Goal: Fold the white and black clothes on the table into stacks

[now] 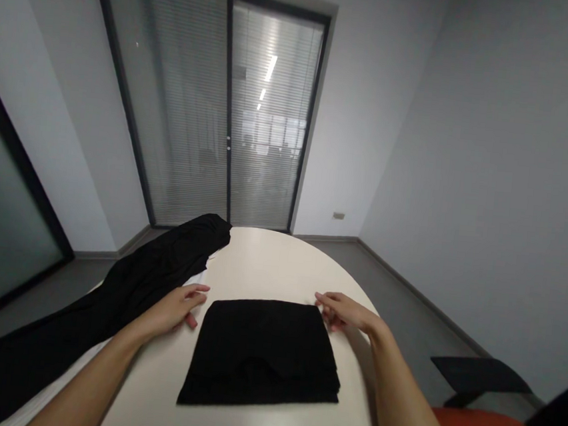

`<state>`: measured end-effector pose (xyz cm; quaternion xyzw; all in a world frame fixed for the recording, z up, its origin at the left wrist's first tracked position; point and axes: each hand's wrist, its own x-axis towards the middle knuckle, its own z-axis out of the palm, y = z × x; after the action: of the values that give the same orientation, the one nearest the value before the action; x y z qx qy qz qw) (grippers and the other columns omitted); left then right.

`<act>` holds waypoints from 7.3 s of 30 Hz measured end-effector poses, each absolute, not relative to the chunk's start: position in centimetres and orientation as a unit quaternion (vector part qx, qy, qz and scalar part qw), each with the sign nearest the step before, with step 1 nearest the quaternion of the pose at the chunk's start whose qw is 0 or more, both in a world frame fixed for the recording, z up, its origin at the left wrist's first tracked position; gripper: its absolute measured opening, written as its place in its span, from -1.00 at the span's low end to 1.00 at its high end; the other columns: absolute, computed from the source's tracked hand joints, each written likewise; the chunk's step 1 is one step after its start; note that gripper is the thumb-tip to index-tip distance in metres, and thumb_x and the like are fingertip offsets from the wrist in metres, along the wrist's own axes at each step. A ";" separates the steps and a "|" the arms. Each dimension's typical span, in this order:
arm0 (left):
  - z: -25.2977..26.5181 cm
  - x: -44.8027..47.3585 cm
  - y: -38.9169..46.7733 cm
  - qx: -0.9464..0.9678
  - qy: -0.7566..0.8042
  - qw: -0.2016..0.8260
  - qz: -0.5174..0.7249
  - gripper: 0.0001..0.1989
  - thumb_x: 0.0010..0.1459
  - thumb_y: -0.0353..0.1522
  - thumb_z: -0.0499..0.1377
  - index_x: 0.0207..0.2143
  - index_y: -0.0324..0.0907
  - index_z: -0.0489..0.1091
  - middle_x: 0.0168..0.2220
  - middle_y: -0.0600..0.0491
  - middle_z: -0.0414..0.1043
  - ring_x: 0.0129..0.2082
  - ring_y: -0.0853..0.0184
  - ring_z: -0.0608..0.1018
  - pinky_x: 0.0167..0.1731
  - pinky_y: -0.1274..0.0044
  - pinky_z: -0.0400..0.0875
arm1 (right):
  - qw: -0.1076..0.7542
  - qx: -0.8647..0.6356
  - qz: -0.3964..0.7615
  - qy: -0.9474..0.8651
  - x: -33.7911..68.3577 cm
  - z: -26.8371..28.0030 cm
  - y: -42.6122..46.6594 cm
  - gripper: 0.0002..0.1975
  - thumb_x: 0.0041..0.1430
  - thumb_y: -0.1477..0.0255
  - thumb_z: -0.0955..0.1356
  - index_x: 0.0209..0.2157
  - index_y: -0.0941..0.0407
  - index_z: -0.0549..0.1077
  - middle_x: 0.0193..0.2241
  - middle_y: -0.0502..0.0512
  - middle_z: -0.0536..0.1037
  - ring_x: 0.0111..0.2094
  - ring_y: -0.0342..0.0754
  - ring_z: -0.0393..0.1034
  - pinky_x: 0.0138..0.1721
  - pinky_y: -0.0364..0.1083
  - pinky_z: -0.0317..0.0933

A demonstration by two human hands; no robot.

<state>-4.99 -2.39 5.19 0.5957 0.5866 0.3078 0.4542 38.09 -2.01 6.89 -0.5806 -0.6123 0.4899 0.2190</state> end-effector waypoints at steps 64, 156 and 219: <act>5.0 2.5 -4.4 0.787 0.504 0.084 0.345 -0.55 0.32 -0.14 0.01 0.17 -0.08 0.35 0.29 -0.07 0.23 0.28 0.15 0.29 0.27 0.26 0.15 | 0.019 -0.437 0.227 -0.870 27.4 7.2 -4.8 0.21 -0.07 -0.21 0.38 0.42 -0.03 -0.27 0.43 0.16 -0.39 0.42 0.24 -0.57 0.35 0.28 -0.57; 5.6 1.8 -7.5 0.744 0.473 0.449 0.143 -0.03 0.15 -0.16 0.20 0.43 -0.18 -0.29 -0.38 0.13 0.44 -0.53 0.37 0.49 -0.49 0.57 0.28 | 0.207 -0.716 0.301 -0.595 34.4 3.5 0.8 -0.33 0.13 -0.12 0.31 -0.16 0.26 0.49 -0.33 0.30 0.60 -0.32 0.10 0.52 -0.32 -0.06 0.28; 0.6 3.8 -5.5 0.806 0.564 0.065 0.165 -0.40 0.37 -0.10 -0.11 0.32 -0.22 0.17 0.38 -0.12 0.05 0.39 0.03 0.03 0.33 0.14 -0.03 | 0.204 -0.705 0.089 -0.673 39.3 5.7 8.2 -0.53 0.35 0.36 0.25 0.25 0.11 0.23 0.09 0.21 0.49 0.10 0.04 0.39 0.09 -0.06 0.20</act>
<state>3.81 -5.52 0.64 0.8065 0.5641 0.1648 0.0646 39.33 8.22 5.71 -0.7053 -0.6730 0.0887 0.2042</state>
